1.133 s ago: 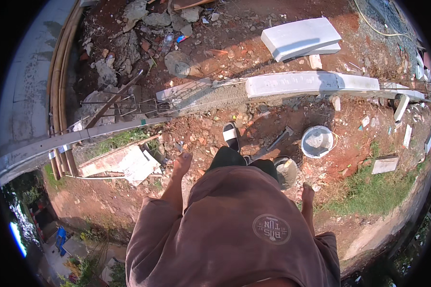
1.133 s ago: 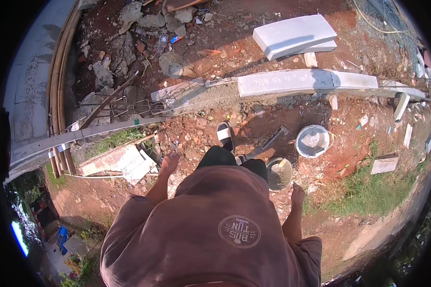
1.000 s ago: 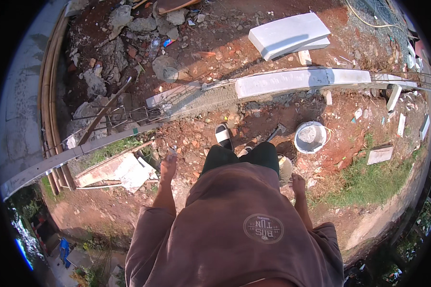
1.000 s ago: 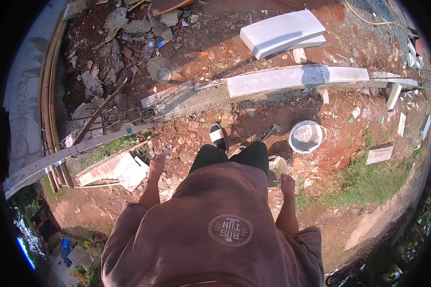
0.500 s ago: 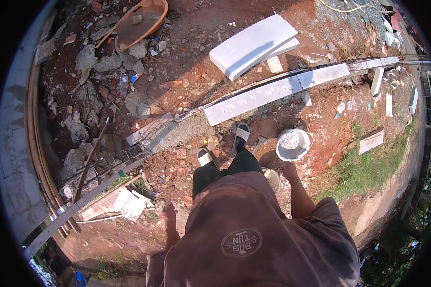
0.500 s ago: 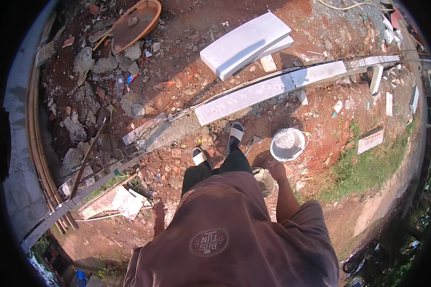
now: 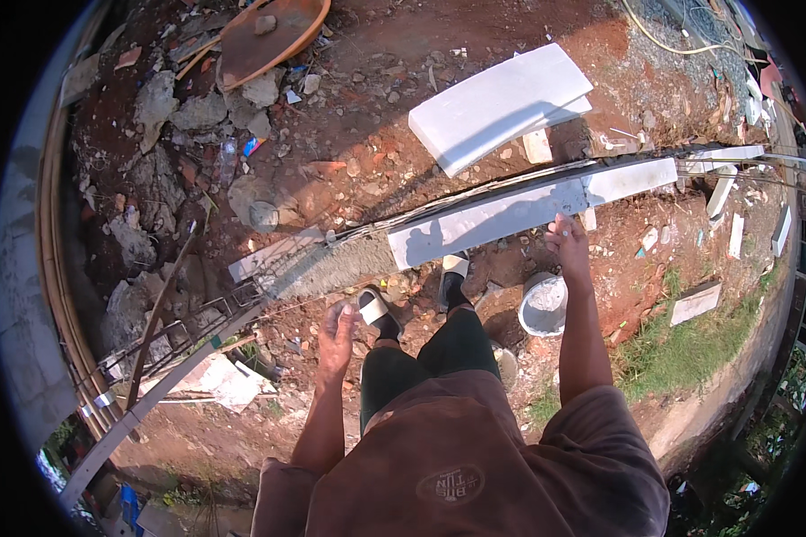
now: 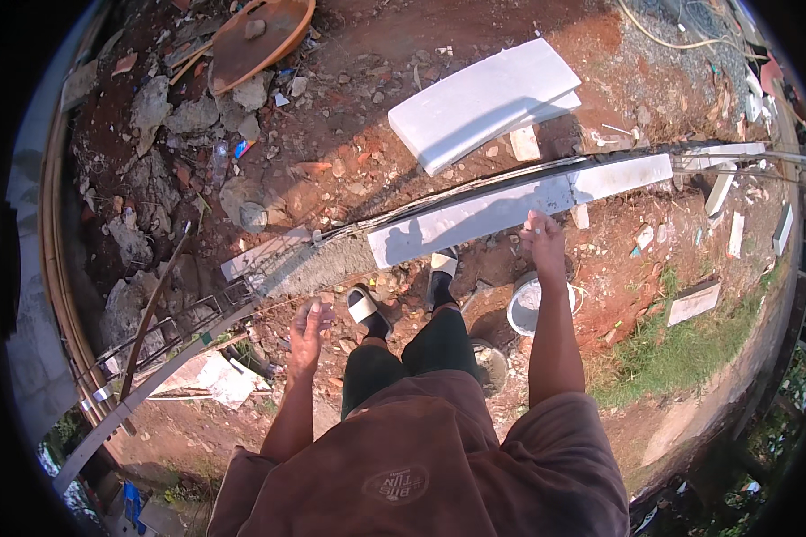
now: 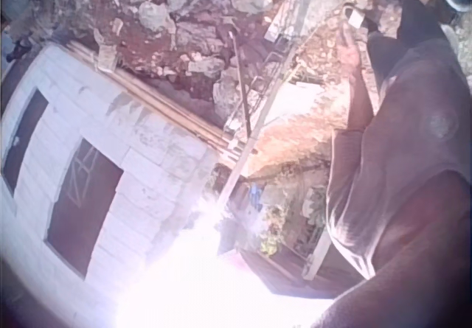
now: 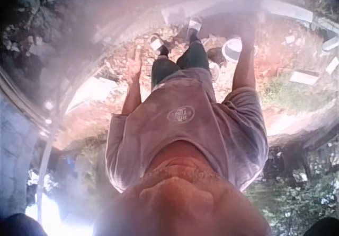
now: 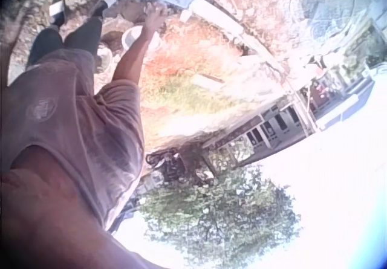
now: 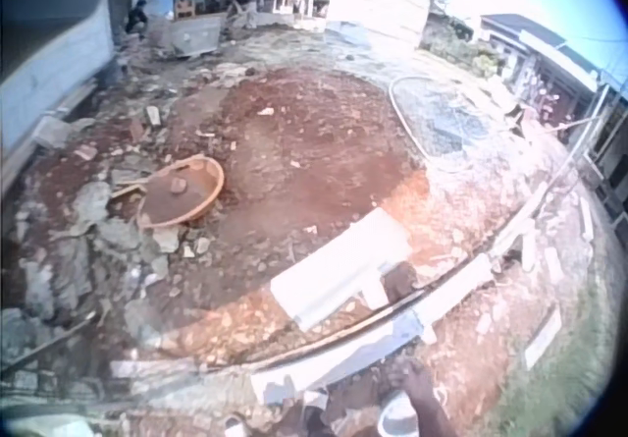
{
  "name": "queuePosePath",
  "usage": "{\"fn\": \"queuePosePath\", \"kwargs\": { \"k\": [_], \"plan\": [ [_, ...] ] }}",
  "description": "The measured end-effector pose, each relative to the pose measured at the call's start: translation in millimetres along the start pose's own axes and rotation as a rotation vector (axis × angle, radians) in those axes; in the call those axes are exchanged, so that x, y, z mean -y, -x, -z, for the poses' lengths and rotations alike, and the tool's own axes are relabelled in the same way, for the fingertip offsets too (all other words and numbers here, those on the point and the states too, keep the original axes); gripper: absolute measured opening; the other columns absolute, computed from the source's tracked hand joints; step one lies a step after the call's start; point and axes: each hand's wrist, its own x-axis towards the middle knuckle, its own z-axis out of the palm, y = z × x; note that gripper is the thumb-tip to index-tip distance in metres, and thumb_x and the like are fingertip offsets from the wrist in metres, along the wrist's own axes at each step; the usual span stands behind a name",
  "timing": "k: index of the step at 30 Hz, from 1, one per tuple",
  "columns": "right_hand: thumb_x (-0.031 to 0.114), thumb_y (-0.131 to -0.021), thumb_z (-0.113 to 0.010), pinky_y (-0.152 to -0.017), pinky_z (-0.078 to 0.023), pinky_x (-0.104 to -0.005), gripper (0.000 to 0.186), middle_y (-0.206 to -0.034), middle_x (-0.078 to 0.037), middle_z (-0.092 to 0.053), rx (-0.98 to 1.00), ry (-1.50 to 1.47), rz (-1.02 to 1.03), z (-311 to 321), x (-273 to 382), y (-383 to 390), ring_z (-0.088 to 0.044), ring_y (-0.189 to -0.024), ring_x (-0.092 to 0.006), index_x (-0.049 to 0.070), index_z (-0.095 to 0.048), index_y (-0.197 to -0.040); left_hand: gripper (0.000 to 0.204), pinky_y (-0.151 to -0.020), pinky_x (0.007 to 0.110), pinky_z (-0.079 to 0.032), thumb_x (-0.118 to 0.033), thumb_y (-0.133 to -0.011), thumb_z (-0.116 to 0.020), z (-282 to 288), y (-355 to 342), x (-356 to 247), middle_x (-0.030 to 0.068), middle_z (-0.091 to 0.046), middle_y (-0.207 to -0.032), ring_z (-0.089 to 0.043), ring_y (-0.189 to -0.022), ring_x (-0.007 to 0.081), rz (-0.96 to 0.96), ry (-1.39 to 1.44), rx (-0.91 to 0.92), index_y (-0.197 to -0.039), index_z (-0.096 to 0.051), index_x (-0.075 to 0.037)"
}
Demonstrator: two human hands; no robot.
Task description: The person scoops mortar from a bucket with a trowel and spreads it onto a concrete block. They place the block onto a prepared mortar bed, align it with a string line, and tap it into position with a hammer. The person repeats this process for additional blocks.
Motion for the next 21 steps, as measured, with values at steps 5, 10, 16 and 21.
{"fn": "queuePosePath", "kwargs": {
  "k": [5,10,16,21],
  "plan": [
    [0.04,-0.087,-0.062,-0.067,-0.043,-0.0299,0.046,-0.088,-0.009,-0.059,-0.128,0.303,0.13,-8.5,7.1,-139.5,-0.054,-0.076,-0.0172,-0.002,-0.058,-0.105,0.054,-0.099,0.035,-0.037,-0.035,-0.093,-0.056,-114.7,-122.6,-54.4,0.0174,-0.053,-0.121,-0.05,-0.114,0.0238,-0.119,0.05,0.07,-0.128,-0.042,0.004],
    [0.046,-0.085,-0.059,-0.089,-0.043,-0.036,0.068,-0.106,-0.026,-0.06,-0.214,0.672,0.266,36.6,22.1,-288.5,-0.058,-0.102,-0.0324,-0.013,-0.05,-0.119,0.092,-0.106,0.047,-0.027,-0.059,-0.083,-0.056,-198.8,-255.2,-21.8,0.0224,-0.03,-0.143,-0.033,-0.131,0.0339,-0.01,0.065,0.008,-0.144,-0.017,-0.003],
    [0.061,-0.081,-0.052,-0.098,-0.038,-0.0452,0.084,-0.119,-0.035,-0.051,-0.452,1.194,0.473,94.1,54.1,-446.4,-0.048,-0.115,-0.0453,-0.011,-0.047,-0.125,0.098,-0.11,0.049,-0.021,-0.061,-0.084,-0.052,-276.6,-349.2,-15.2,0.0264,-0.013,-0.149,-0.022,-0.136,0.0365,0.131,0.049,-0.012,-0.146,-0.005,-0.002],
    [0.071,-0.073,-0.054,-0.102,-0.035,-0.0414,0.102,-0.128,-0.032,-0.046,-0.412,1.247,0.551,131.4,63.8,-550.2,-0.044,-0.122,-0.0398,-0.011,-0.039,-0.131,0.079,-0.103,0.046,-0.033,-0.062,-0.086,-0.044,-294.7,-369.8,8.7,0.0143,-0.038,-0.136,-0.04,-0.125,0.0291,0.074,0.302,-0.004,-0.142,-0.027,-0.008]
  ]
}}
